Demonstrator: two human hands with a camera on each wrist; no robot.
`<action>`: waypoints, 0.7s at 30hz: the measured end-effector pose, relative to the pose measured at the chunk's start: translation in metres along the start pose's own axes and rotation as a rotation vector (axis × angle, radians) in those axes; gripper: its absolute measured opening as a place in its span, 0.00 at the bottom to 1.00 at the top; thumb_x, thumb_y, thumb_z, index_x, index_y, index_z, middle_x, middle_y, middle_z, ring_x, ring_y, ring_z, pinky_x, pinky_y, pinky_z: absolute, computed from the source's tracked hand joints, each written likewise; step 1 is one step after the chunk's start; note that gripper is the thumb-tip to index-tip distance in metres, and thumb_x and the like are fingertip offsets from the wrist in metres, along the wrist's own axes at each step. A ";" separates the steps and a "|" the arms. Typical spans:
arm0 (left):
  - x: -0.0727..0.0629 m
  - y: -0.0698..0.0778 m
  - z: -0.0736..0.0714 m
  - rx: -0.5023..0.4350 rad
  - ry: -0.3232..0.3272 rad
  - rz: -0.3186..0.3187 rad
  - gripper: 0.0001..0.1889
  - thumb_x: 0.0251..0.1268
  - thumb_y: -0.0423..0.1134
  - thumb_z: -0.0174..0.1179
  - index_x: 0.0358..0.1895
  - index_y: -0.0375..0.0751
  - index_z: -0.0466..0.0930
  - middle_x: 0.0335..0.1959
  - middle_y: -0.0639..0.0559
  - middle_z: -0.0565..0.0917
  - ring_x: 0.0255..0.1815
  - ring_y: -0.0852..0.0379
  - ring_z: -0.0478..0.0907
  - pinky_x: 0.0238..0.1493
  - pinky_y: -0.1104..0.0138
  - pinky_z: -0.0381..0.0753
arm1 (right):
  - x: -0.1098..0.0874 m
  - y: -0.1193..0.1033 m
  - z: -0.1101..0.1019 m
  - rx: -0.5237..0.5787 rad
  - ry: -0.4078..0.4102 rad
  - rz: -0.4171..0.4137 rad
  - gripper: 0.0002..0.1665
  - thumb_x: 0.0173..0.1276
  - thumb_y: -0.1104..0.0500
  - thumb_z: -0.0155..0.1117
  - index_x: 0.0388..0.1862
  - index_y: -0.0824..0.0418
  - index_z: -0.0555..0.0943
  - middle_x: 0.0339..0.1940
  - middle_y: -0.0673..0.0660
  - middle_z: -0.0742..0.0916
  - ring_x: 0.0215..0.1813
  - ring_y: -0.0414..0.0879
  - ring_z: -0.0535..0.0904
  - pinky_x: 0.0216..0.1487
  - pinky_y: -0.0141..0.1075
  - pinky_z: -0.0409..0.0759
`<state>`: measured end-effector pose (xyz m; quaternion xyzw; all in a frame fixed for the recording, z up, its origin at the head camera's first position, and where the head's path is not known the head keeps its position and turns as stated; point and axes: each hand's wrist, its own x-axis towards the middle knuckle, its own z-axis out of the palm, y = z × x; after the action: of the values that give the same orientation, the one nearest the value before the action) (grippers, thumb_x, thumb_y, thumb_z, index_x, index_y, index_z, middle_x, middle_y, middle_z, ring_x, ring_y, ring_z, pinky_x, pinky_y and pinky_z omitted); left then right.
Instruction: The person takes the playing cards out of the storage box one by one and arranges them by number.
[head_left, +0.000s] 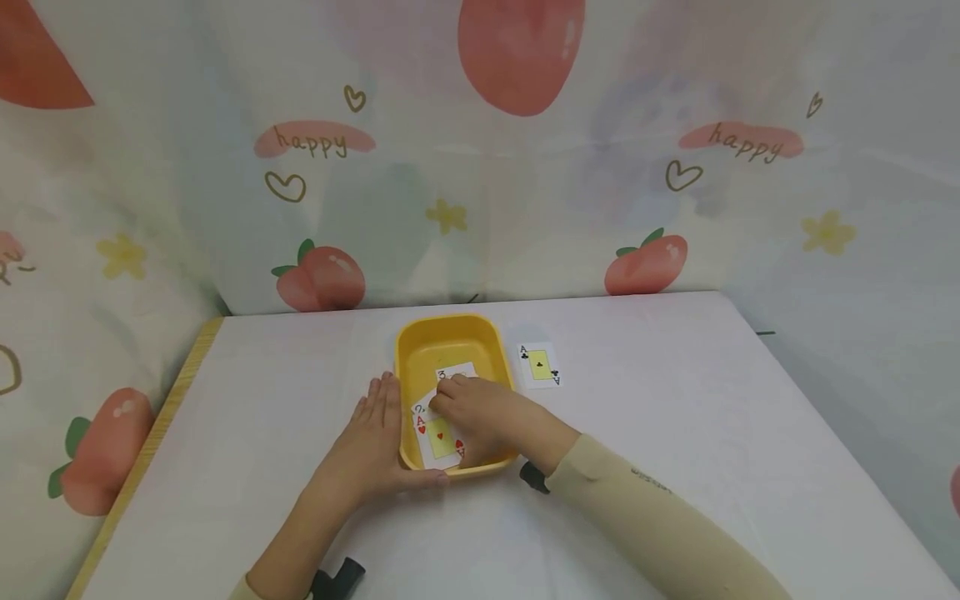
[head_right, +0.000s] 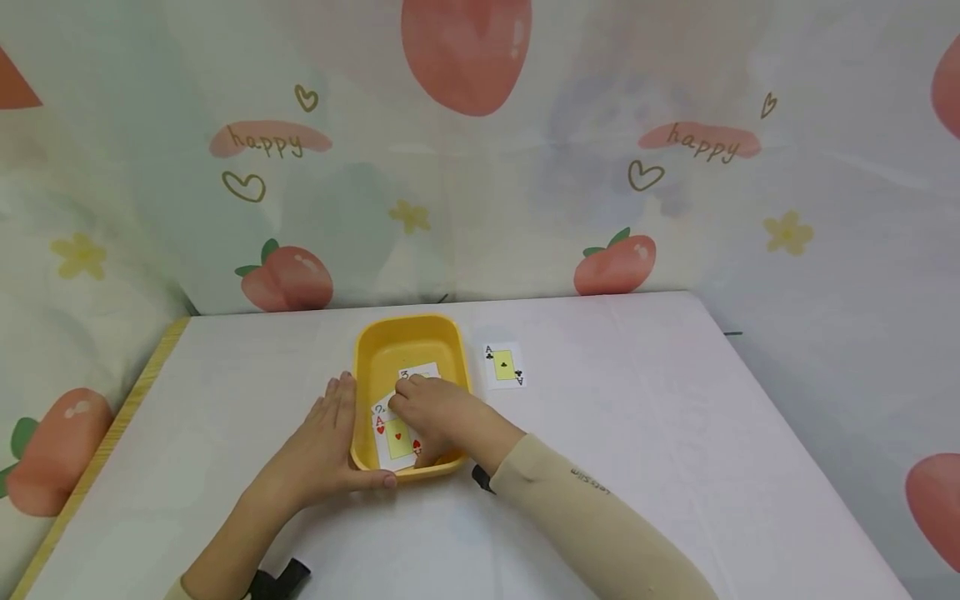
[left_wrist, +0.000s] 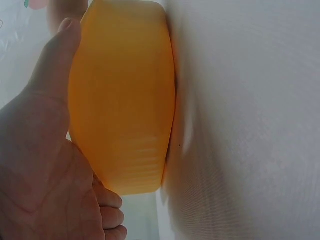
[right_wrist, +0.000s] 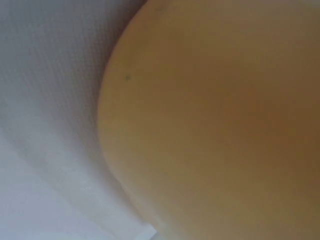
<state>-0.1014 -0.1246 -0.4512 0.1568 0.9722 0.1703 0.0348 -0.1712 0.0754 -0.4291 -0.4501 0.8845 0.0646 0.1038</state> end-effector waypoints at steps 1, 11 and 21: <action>0.000 0.000 0.000 -0.001 0.000 0.001 0.78 0.37 0.83 0.61 0.78 0.26 0.37 0.81 0.32 0.43 0.82 0.38 0.41 0.79 0.47 0.50 | 0.001 0.000 0.001 -0.002 -0.004 0.001 0.53 0.48 0.25 0.72 0.67 0.53 0.73 0.62 0.51 0.78 0.59 0.45 0.71 0.71 0.35 0.70; 0.001 0.001 -0.001 0.007 -0.004 0.001 0.78 0.37 0.85 0.59 0.78 0.25 0.37 0.80 0.32 0.43 0.82 0.38 0.42 0.78 0.47 0.51 | 0.006 -0.001 -0.001 -0.013 -0.039 0.021 0.54 0.46 0.26 0.74 0.67 0.53 0.73 0.61 0.51 0.78 0.58 0.45 0.71 0.72 0.36 0.69; 0.001 0.001 0.001 0.014 0.009 0.001 0.78 0.37 0.85 0.59 0.78 0.26 0.36 0.81 0.32 0.43 0.82 0.38 0.42 0.78 0.47 0.52 | 0.010 0.000 -0.004 -0.020 -0.038 0.021 0.52 0.46 0.29 0.75 0.65 0.54 0.74 0.58 0.50 0.78 0.55 0.44 0.71 0.69 0.35 0.72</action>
<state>-0.1022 -0.1232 -0.4516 0.1568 0.9734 0.1642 0.0293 -0.1774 0.0668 -0.4277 -0.4405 0.8864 0.0829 0.1153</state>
